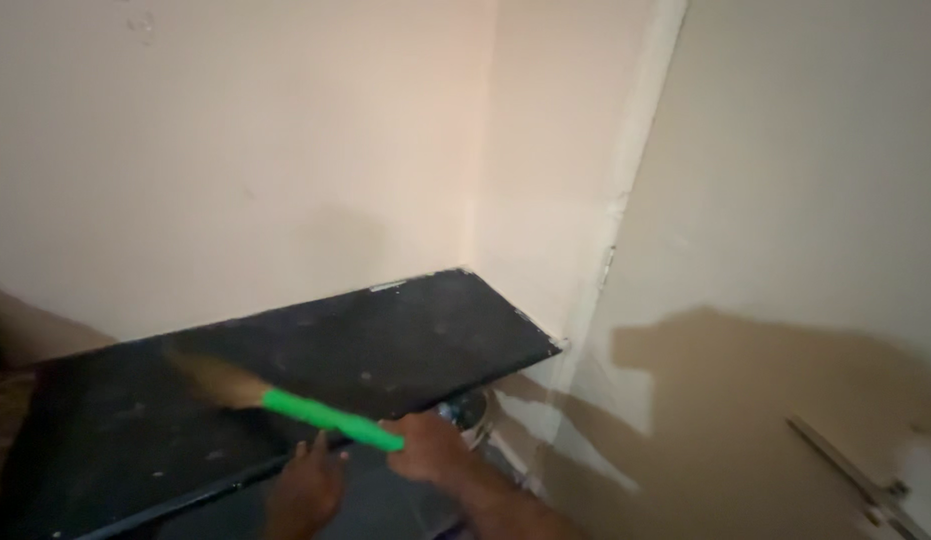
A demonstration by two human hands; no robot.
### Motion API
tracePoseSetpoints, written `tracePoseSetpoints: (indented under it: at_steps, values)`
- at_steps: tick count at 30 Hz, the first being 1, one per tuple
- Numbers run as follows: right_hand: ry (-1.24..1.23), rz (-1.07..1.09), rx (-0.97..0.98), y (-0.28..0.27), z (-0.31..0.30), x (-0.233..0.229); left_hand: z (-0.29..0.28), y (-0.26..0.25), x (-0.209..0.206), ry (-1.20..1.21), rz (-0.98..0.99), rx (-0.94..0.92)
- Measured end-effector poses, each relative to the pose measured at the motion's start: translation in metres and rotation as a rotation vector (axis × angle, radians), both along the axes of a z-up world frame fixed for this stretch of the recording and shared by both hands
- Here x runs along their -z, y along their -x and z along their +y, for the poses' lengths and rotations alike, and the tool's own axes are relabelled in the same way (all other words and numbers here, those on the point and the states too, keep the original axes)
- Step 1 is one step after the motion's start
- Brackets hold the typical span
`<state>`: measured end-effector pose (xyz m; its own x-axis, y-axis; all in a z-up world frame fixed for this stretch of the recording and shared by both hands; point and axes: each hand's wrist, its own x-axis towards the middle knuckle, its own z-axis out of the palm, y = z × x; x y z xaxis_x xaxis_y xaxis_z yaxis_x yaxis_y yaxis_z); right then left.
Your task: The person moves several bags and a suitcase from a shelf to the floor, then uses a broom to sweep the shelf surface. The person then returns the suitcase to the shelf.
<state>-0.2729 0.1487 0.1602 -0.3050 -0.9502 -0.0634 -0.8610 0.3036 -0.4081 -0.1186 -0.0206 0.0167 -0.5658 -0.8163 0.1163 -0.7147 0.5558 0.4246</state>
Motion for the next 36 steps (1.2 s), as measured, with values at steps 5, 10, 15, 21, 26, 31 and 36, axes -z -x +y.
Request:
tracePoseSetpoints:
  at_steps: [5,10,15,21,26,31,36]
  values:
    - [-0.005,-0.072,-0.054,0.01,-0.026,0.013,0.0,0.003,-0.023,-0.072,-0.057,-0.075]
    - [0.054,0.145,0.257,0.083,-0.018,0.034,-0.049,0.011,0.003,-0.133,-0.101,-0.242]
    - [0.002,-0.161,0.741,0.167,0.019,0.044,-0.094,0.025,0.064,-0.069,-0.225,-0.228]
    - [-0.022,-0.089,0.849,0.185,0.047,0.026,-0.078,0.073,0.049,-0.28,-0.313,-0.312]
    - [0.161,-0.196,0.671,0.161,0.049,0.018,-0.031,0.105,0.01,-0.272,-0.29,-0.25]
    - [0.16,-0.156,0.446,0.156,0.019,0.036,-0.029,0.137,-0.008,-0.419,-0.225,-0.131]
    - [0.009,-0.123,0.489,0.164,0.005,0.037,-0.051,0.165,0.046,-0.179,-0.145,0.095]
